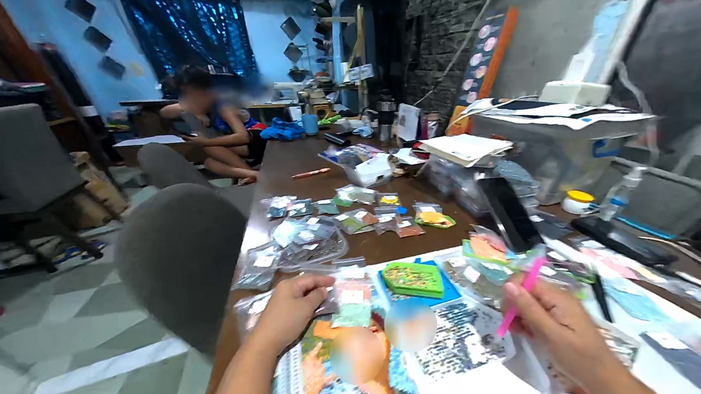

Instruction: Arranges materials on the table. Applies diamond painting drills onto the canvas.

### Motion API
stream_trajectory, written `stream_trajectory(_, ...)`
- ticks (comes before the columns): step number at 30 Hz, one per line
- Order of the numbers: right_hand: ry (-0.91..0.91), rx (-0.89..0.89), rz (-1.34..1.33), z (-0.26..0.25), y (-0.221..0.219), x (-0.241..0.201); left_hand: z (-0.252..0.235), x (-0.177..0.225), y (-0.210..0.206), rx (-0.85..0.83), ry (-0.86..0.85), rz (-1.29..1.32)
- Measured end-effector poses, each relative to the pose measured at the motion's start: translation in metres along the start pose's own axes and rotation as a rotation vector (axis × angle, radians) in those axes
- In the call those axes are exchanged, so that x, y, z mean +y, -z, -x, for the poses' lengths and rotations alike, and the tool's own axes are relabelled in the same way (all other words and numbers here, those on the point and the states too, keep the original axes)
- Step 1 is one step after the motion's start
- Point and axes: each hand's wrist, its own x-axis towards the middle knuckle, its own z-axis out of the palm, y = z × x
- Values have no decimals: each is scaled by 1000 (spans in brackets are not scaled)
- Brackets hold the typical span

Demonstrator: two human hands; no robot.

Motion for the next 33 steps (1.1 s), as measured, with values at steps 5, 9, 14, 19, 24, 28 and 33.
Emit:
stream_trajectory(5,-30,-176,-183,-4,-25,-46,-1,-2,0,-20,-23,10)
stream_trajectory(9,78,-396,-257,-7,-61,-78,-1,2,-1,-41,-34,3)
stream_trajectory(14,269,-587,-359,-14,-112,-89,0,2,-2,-47,-48,2)
stream_trajectory(19,295,-584,-405,-9,-134,-80,1,4,-2,-51,-62,4)
stream_trajectory(24,309,-520,-401,4,-142,-70,2,4,-3,-52,-51,12)
stream_trajectory(28,404,-513,-335,10,-147,-71,0,3,-3,-59,-74,5)
stream_trajectory(33,437,-523,-291,10,-149,-70,2,1,-4,-36,-92,17)
